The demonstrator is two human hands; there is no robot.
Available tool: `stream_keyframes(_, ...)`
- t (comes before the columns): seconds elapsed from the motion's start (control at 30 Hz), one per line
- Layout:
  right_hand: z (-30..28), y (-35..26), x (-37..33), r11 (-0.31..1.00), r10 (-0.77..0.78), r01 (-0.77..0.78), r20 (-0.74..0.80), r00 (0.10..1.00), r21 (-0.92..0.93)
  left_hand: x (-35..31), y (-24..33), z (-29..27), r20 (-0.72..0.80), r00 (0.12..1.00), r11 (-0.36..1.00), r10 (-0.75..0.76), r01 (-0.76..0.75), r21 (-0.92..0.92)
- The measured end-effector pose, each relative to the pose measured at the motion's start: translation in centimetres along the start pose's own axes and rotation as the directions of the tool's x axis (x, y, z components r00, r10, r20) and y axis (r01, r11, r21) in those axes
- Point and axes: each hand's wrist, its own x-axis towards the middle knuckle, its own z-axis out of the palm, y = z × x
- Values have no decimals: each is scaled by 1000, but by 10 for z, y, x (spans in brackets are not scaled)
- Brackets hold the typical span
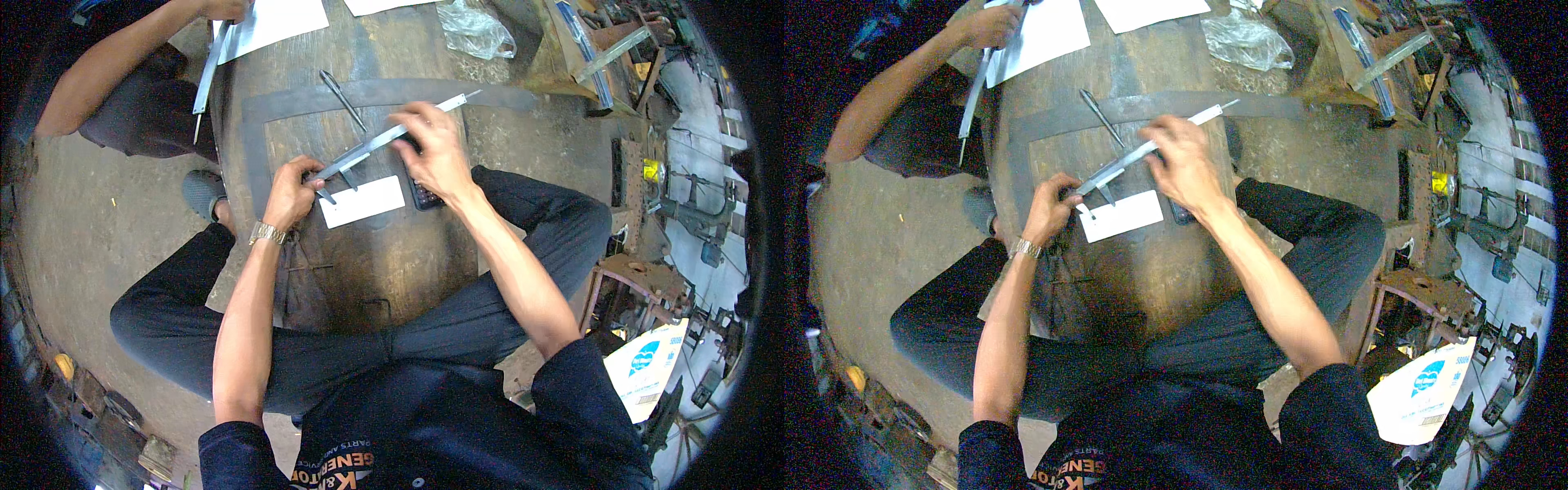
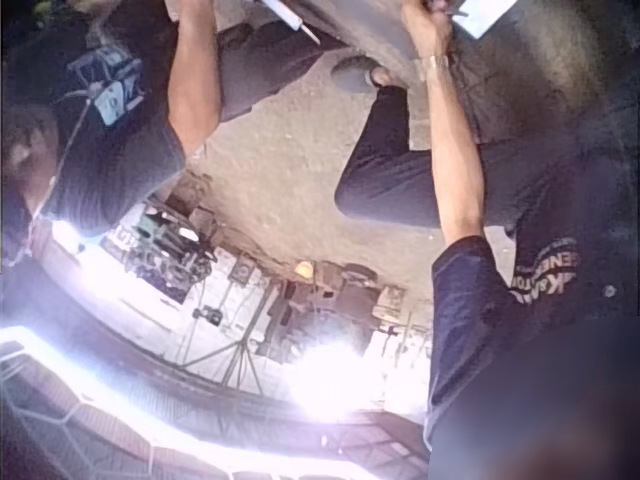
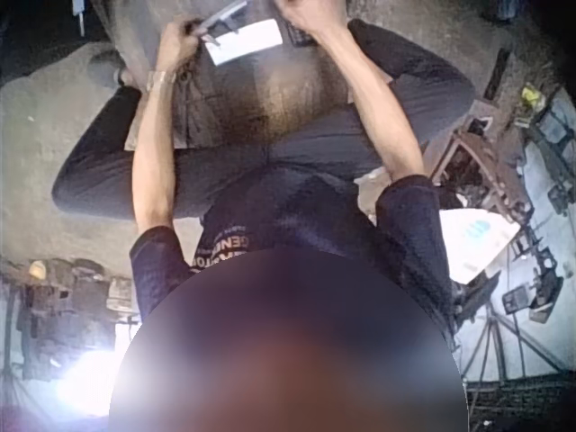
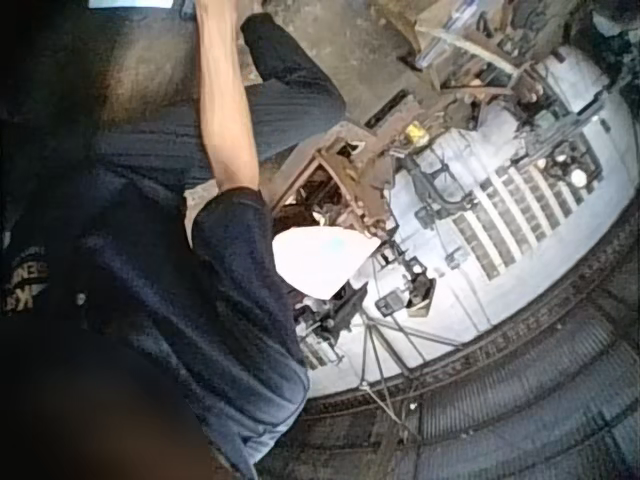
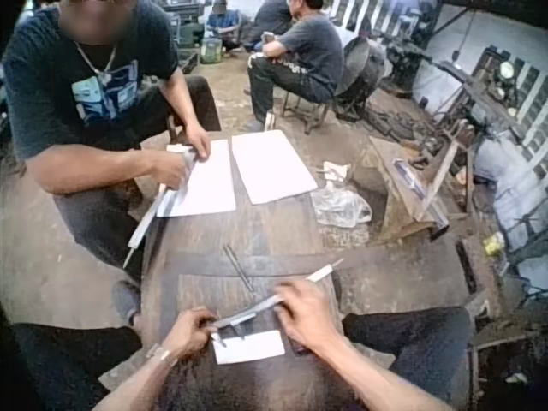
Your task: The person measures a white sheet metal piece with a vernier caliper and marks it with a pen. They then use a compass to scribe arcs on the sheet and hand it to a coworker, who continues marking the sheet with the compass.
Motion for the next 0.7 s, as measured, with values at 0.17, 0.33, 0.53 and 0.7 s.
stream_keyframes(0.17, -13, -4, -53, 837, 518, -535, -147, 842, -114, 0, -7, 5, -34, 999, 1000, 16, -17, -24)
stream_keyframes(0.33, 9, -1, -59, 716, 680, -635, 86, 728, -290, 3, -9, 6, -25, 1000, 1000, 15, -15, -23)
stream_keyframes(0.53, 14, -2, -43, 674, 708, -596, 153, 689, -436, 0, -5, 5, -43, 999, 999, -1, 0, -42)
stream_keyframes(0.7, 5, -2, -34, 637, 758, -659, 170, 630, -401, -3, -3, 4, -45, 999, 999, 22, -24, -36)
